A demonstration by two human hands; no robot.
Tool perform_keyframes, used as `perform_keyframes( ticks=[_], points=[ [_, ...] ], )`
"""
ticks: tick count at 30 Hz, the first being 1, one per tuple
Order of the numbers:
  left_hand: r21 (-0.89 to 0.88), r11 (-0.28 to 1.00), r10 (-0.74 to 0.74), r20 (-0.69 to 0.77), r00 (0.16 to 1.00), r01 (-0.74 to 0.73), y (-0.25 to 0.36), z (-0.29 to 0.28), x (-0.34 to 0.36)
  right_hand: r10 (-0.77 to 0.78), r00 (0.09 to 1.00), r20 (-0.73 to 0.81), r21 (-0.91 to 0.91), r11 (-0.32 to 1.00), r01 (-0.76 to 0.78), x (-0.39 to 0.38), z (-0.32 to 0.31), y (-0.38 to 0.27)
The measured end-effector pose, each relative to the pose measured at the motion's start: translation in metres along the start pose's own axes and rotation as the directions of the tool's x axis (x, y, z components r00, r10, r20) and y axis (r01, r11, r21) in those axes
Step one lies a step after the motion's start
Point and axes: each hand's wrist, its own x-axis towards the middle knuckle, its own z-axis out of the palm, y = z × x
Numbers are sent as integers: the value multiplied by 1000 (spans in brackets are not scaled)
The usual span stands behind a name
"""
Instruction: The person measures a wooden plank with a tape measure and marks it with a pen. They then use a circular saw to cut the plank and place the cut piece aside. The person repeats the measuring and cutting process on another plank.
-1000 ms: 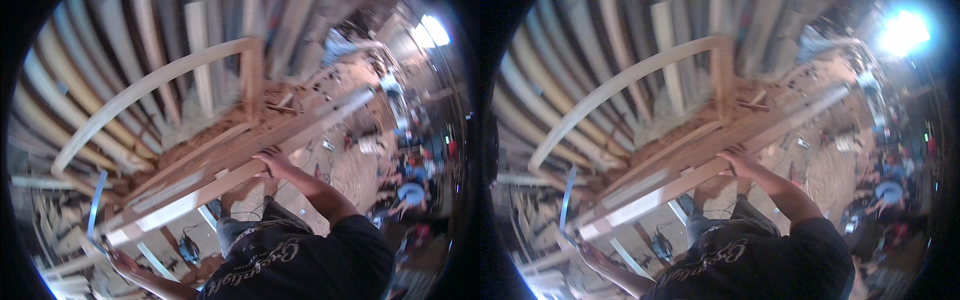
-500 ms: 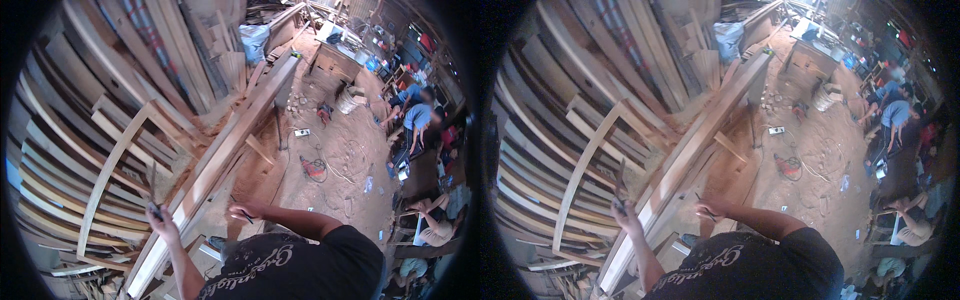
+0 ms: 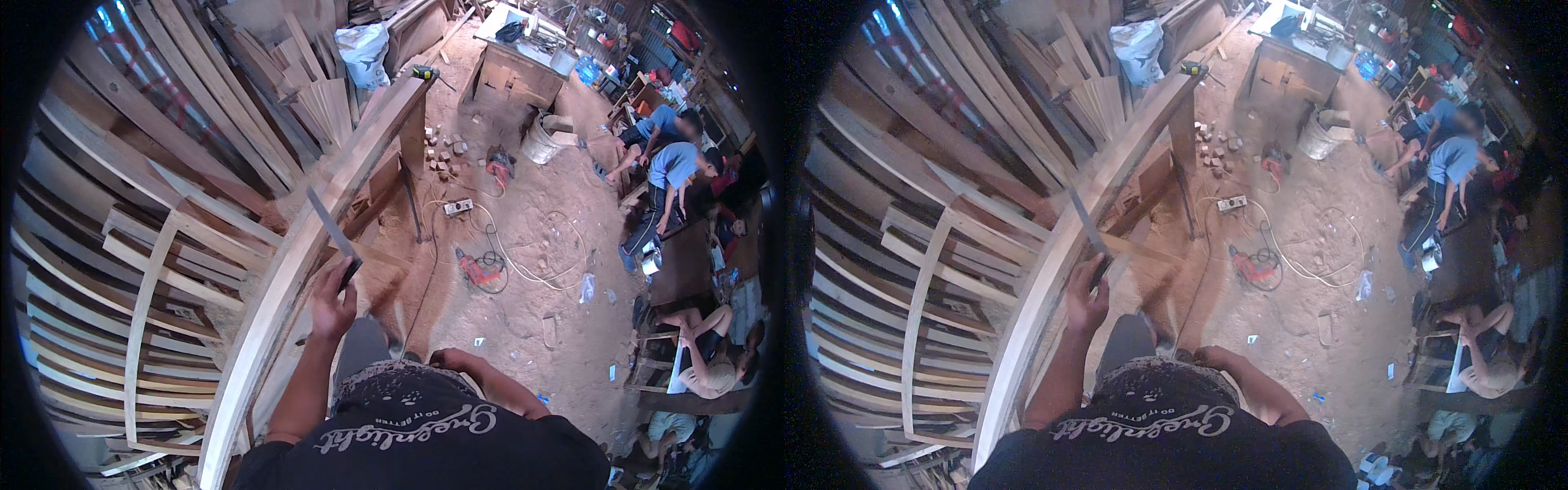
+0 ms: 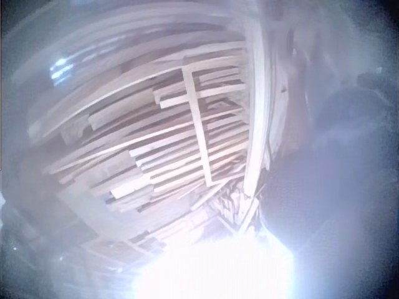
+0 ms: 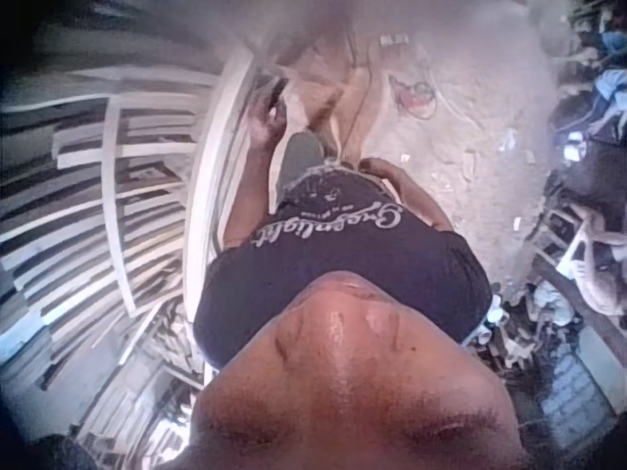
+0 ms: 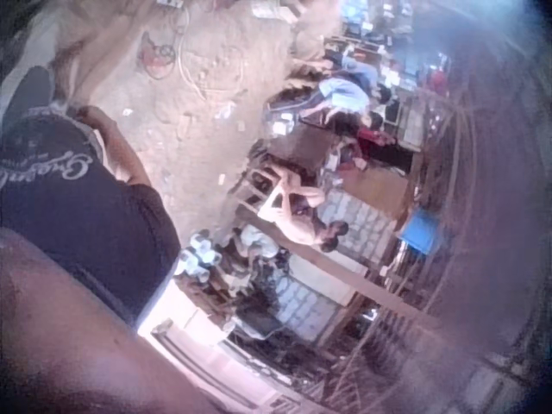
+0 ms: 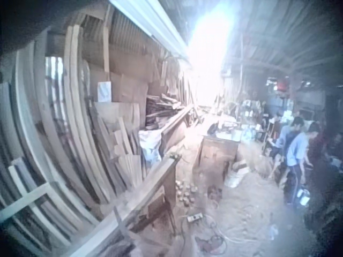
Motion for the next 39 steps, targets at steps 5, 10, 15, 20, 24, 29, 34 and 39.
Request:
perform_keyframes(
  ticks=[5,10,15,20,24,29,34,39],
  points=[
    [186,978,90,38,995,-96,-45,57,81,79,990,-115,68,995,-72,15,-59,-14],
    [298,951,65,68,996,-82,-85,111,159,411,805,-427,380,890,-252,-12,-119,-23],
    [398,917,-59,84,995,20,-107,137,201,582,595,-554,270,802,-532,-14,-170,-21],
    [518,849,-172,88,981,103,-130,154,220,559,565,-608,255,810,-527,29,-227,-12],
    [622,779,-78,-20,997,74,-151,154,238,448,680,-581,213,890,-404,80,-287,-12],
    [592,806,-102,98,990,24,-172,141,258,30,818,-574,51,999,-1,152,-372,-15],
    [590,807,-89,77,993,26,-174,137,250,-206,793,-573,111,940,324,204,-473,-81],
    [544,839,-74,68,995,25,-175,140,251,-306,754,-580,125,882,455,216,-542,-173]
  ],
)
